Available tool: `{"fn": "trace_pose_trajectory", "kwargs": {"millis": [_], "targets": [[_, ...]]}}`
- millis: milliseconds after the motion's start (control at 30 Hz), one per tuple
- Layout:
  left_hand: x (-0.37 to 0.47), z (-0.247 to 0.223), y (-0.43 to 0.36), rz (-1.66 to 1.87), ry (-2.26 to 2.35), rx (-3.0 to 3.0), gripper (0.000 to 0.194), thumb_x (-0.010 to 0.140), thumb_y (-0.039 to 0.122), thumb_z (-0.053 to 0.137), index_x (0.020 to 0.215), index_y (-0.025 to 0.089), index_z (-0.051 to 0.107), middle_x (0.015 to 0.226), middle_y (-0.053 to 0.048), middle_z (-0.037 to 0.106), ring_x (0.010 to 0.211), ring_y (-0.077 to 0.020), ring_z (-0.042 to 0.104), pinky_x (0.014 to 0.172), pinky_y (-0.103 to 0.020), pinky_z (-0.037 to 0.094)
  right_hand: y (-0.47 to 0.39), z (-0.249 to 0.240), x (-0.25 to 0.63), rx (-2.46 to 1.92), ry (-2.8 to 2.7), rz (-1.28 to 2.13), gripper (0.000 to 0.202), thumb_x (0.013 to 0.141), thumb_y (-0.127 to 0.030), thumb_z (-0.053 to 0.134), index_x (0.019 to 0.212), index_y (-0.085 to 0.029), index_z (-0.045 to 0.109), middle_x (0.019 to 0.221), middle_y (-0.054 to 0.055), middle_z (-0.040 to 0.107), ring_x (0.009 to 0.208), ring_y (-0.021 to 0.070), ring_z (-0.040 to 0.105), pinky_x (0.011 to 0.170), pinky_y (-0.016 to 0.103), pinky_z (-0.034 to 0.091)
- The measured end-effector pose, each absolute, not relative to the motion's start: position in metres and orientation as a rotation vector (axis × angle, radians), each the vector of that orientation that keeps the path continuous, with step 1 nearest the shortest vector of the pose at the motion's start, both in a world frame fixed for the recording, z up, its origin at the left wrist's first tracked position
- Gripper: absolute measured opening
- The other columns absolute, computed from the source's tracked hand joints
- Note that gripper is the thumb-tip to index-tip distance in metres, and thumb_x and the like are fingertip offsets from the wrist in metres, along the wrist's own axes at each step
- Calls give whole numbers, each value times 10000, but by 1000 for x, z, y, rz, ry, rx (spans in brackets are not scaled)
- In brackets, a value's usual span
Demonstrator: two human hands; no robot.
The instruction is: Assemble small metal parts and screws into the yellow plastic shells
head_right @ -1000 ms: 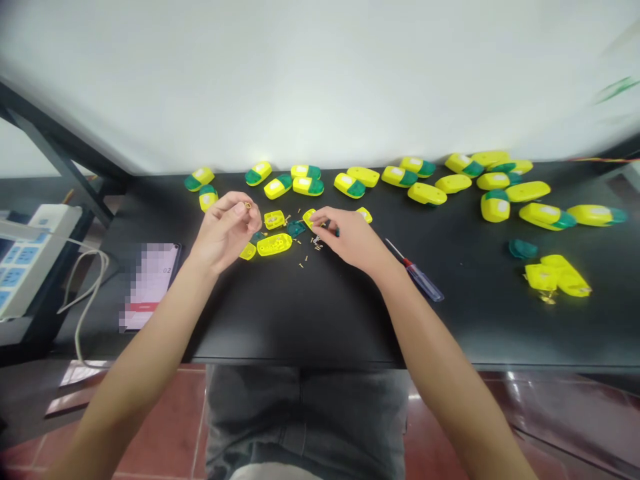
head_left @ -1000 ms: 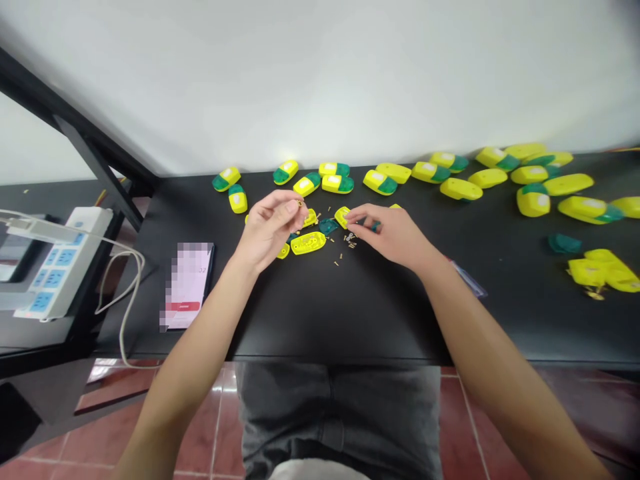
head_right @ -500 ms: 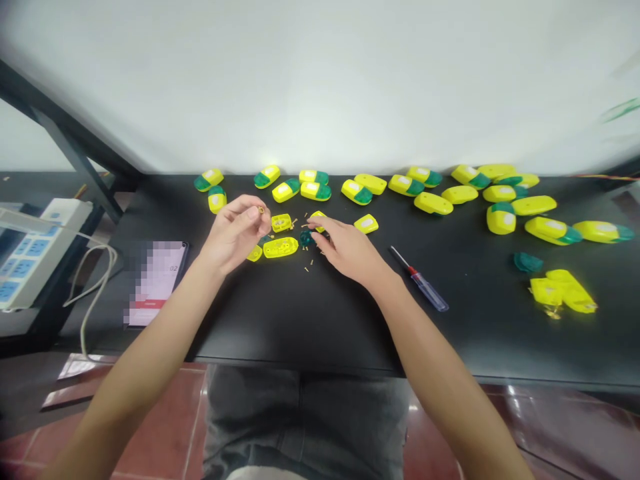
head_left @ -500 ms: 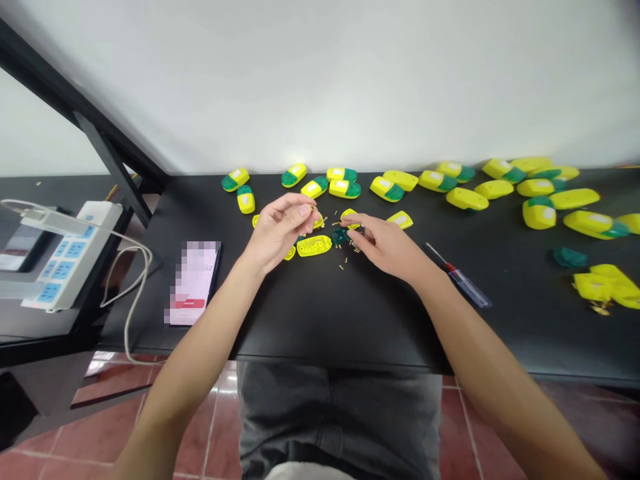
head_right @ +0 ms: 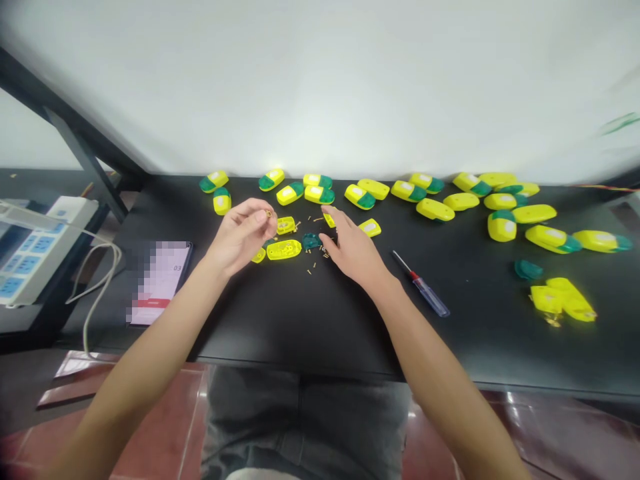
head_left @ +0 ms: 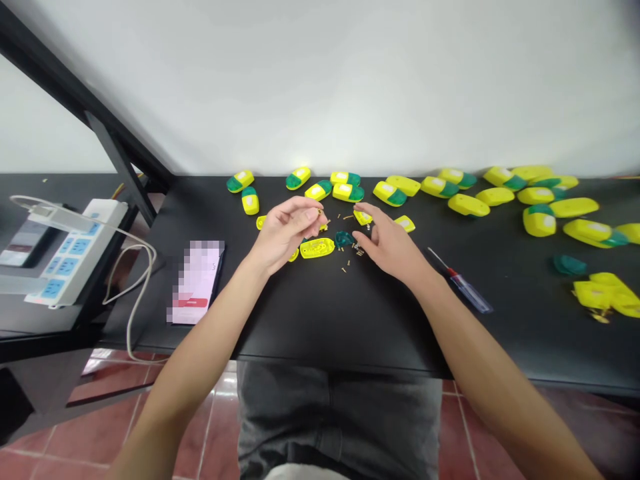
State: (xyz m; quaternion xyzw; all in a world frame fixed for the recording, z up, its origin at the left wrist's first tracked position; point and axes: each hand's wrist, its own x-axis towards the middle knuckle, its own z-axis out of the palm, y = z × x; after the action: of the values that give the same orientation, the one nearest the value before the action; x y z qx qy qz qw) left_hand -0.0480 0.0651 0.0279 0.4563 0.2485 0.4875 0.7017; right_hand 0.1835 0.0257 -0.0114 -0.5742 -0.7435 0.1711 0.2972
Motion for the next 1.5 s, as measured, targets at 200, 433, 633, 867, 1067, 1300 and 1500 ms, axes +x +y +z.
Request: {"fn": "trace_pose_trajectory", "kwargs": {"millis": [200, 433, 633, 867, 1067, 1300, 1500], "targets": [[-49, 29, 64, 1080, 587, 1030, 354, 676, 447, 991, 815, 200, 779, 705, 17, 694, 603, -65, 588, 588, -200, 503, 26, -11, 184, -1520, -1948, 501, 561, 978, -297, 534, 1535, -260, 478, 1502, 137, 653, 904, 275, 750, 891, 525, 618], [-49, 28, 64, 1076, 566, 1022, 322, 704, 428, 977, 827, 200, 786, 714, 17, 701, 602, -58, 582, 608, -197, 507, 26, -13, 182, -1610, -2078, 423, 543, 1010, -270, 445, 1549, -215, 491, 1504, 158, 647, 1175, 376, 730, 948, 578, 595], [-48, 30, 64, 1081, 583, 1017, 338, 676, 432, 991, 814, 203, 784, 698, 22, 695, 584, -58, 564, 599, -207, 499, 21, 0, 173, -1511, -1985, 382, 420, 1010, -295, 523, 1419, -232, 596, 1318, 116, 757, 956, 307, 716, 886, 527, 579], [-50, 29, 66, 1104, 568, 1007, 338, 681, 411, 993, 825, 189, 781, 699, 20, 692, 588, -53, 566, 565, -182, 464, 16, -7, 162, -1283, -2263, 386, 274, 1016, -242, 541, 1227, -224, 714, 1163, 124, 783, 1113, 320, 653, 965, 502, 512], [-50, 28, 66, 1102, 587, 1038, 346, 704, 423, 979, 834, 186, 763, 696, 22, 673, 600, -58, 568, 576, -193, 471, 24, -12, 164, -1388, -2129, 289, 264, 1024, -236, 530, 1219, -221, 707, 1193, 125, 779, 1125, 331, 636, 941, 496, 481], [-52, 27, 67, 1092, 605, 1073, 346, 713, 444, 964, 843, 197, 760, 704, 22, 663, 607, -64, 559, 583, -210, 471, 71, 0, 154, -1485, -2274, 224, 164, 994, -215, 601, 1061, -228, 750, 1094, 108, 718, 1114, 318, 593, 913, 457, 447], [-53, 29, 67, 1080, 589, 1056, 360, 684, 454, 980, 830, 198, 772, 708, 17, 681, 605, -62, 559, 591, -211, 482, 99, 8, 149, -1470, -2558, 388, 102, 977, -172, 643, 984, -203, 741, 1056, 88, 718, 1085, 278, 633, 853, 396, 440]]}}
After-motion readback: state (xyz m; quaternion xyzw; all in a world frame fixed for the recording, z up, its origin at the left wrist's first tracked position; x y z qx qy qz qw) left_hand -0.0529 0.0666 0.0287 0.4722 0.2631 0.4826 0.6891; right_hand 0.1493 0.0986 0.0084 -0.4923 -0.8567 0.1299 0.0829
